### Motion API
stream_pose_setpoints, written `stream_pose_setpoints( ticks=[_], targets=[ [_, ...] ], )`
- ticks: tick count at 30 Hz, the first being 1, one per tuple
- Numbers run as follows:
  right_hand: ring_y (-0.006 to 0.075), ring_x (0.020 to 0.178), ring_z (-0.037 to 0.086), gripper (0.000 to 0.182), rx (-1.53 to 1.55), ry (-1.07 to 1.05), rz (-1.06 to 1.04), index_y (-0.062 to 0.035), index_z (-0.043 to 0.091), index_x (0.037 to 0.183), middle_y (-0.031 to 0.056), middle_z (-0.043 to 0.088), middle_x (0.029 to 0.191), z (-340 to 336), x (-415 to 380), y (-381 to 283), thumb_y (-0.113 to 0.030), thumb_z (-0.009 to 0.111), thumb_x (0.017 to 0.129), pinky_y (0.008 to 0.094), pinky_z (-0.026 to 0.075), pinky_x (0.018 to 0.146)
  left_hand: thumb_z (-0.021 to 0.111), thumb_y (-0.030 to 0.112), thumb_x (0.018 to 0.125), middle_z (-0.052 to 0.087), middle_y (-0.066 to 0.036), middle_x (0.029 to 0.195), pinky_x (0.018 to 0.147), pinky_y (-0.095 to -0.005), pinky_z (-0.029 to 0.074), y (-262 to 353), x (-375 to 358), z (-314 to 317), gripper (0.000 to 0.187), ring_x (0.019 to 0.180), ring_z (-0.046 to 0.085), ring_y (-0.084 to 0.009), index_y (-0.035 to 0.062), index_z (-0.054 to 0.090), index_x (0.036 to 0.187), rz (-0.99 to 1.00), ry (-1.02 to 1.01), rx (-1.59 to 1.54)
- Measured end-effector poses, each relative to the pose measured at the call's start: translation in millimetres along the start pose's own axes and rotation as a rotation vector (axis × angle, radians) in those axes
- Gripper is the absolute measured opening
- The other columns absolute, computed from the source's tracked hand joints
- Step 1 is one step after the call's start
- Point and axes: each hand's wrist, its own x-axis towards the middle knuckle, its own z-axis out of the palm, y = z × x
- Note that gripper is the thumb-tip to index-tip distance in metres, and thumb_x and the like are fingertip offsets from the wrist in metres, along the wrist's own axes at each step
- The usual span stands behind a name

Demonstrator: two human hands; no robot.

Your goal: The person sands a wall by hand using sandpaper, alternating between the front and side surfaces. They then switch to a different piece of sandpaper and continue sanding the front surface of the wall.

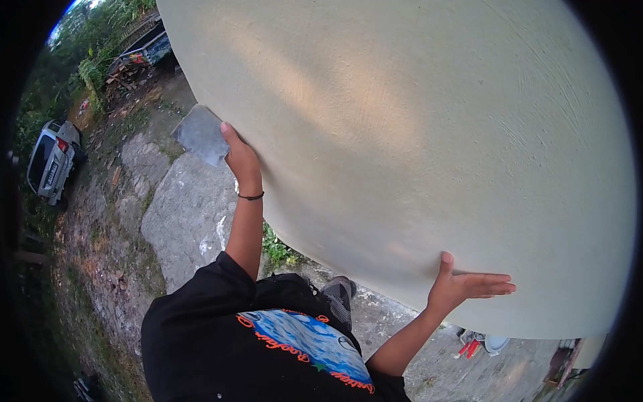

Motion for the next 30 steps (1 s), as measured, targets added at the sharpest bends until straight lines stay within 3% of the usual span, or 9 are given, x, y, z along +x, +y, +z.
stream_pose_setpoints(
  ticks=[5, 7, 13, 15, 17, 20, 22, 25, 30],
  targets=[
    [0.0415, 0.136, -0.016, 0.127, -0.006, 0.012, -0.010, -0.0025, -0.015, 0.141, 0.0296, -0.019, 0.144, -0.4, -0.4, -1.2, -0.075, 0.057, 0.066, 0.0552, -0.003, 0.107, 0.039, 0.036, 0.097, 0.028, -0.026, 0.142, 0.108, -0.0378, 0.021, -11.2, -62.4, 13.5, 0.060, 0.131, 0.030, -0.0343, -0.0145, 0.033, 0.130, 0.178, -0.014, 0.069],
    [0.0415, 0.136, -0.016, 0.127, -0.004, 0.006, -0.007, -0.0022, -0.015, 0.141, 0.0295, -0.019, 0.144, -0.7, 0.2, -1.3, -0.076, 0.056, 0.065, 0.0550, -0.003, 0.108, 0.037, 0.027, 0.097, 0.017, -0.027, 0.146, 0.110, -0.0426, 0.013, -11.1, -90.7, 0.4, 0.054, 0.136, 0.017, -0.0384, -0.0111, 0.029, 0.134, 0.864, -0.375, 0.525],
    [0.0422, 0.136, -0.016, 0.128, 0.001, -0.003, 0.016, -0.0016, -0.015, 0.141, 0.0294, -0.020, 0.144, -1.2, 0.0, -3.7, -0.076, 0.056, 0.065, 0.0546, -0.004, 0.108, 0.036, 0.031, 0.098, 0.019, -0.024, 0.146, 0.111, -0.0369, 0.012, -23.0, -5.8, -0.9, 0.057, 0.138, 0.016, -0.0302, -0.0101, 0.027, 0.136, 0.291, -0.129, 0.106],
    [0.0423, 0.135, -0.016, 0.128, -0.003, 0.007, -0.001, -0.0016, -0.015, 0.141, 0.0294, -0.020, 0.144, -0.5, -0.2, -0.8, -0.075, 0.057, 0.066, 0.0545, -0.004, 0.108, 0.040, 0.045, 0.096, 0.047, -0.017, 0.128, 0.099, -0.0307, 0.032, -6.6, 9.5, 6.3, 0.064, 0.114, 0.047, -0.0235, -0.0120, 0.042, 0.124, -0.039, 0.034, -0.024],
    [0.0423, 0.135, -0.016, 0.127, -0.006, 0.018, -0.021, -0.0016, -0.015, 0.141, 0.0294, -0.020, 0.144, 0.3, 0.3, -0.6, -0.075, 0.057, 0.066, 0.0545, -0.004, 0.108, 0.040, 0.043, 0.096, 0.046, -0.017, 0.129, 0.100, -0.0305, 0.031, -10.0, -17.2, 22.0, 0.061, 0.116, 0.045, -0.0235, -0.0095, 0.043, 0.126, -0.020, 0.091, 0.007],
    [0.0423, 0.135, -0.016, 0.128, -0.015, 0.003, -0.009, -0.0015, -0.015, 0.141, 0.0295, -0.019, 0.144, -1.1, -0.9, -2.6, -0.075, 0.057, 0.066, 0.0546, -0.004, 0.108, 0.041, 0.044, 0.095, 0.048, -0.017, 0.128, 0.100, -0.0297, 0.031, -0.8, -67.1, 14.4, 0.062, 0.114, 0.046, -0.0231, -0.0095, 0.043, 0.125, 0.529, 0.042, 0.187],
    [0.0425, 0.135, -0.016, 0.128, 0.002, -0.001, 0.003, -0.0015, -0.016, 0.141, 0.0296, -0.019, 0.144, -1.2, 0.1, -2.7, -0.075, 0.057, 0.066, 0.0550, -0.004, 0.108, 0.040, 0.041, 0.096, 0.039, -0.023, 0.135, 0.103, -0.0334, 0.027, 7.8, -75.5, 0.0, 0.064, 0.121, 0.040, -0.0284, -0.0138, 0.035, 0.128, 0.755, -0.270, 0.446],
    [0.0423, 0.136, -0.015, 0.128, -0.011, 0.005, -0.001, -0.0013, -0.015, 0.141, 0.0298, -0.019, 0.144, 1.1, -0.2, -0.3, -0.076, 0.056, 0.066, 0.0556, -0.003, 0.107, 0.040, 0.039, 0.097, 0.041, -0.022, 0.132, 0.102, -0.0327, 0.029, 7.5, -29.6, 0.9, 0.060, 0.120, 0.041, -0.0276, -0.0128, 0.037, 0.127, 0.135, -0.128, 0.099],
    [0.0417, 0.136, -0.016, 0.127, -0.012, 0.019, -0.006, -0.0014, -0.015, 0.141, 0.0297, -0.019, 0.144, 1.0, -0.5, 0.3, -0.077, 0.055, 0.066, 0.0560, -0.002, 0.107, 0.038, 0.039, 0.097, 0.041, -0.022, 0.131, 0.102, -0.0334, 0.029, 33.5, -21.5, 28.6, 0.060, 0.120, 0.040, -0.0279, -0.0127, 0.037, 0.127, 0.120, -0.020, -0.030]
  ],
)
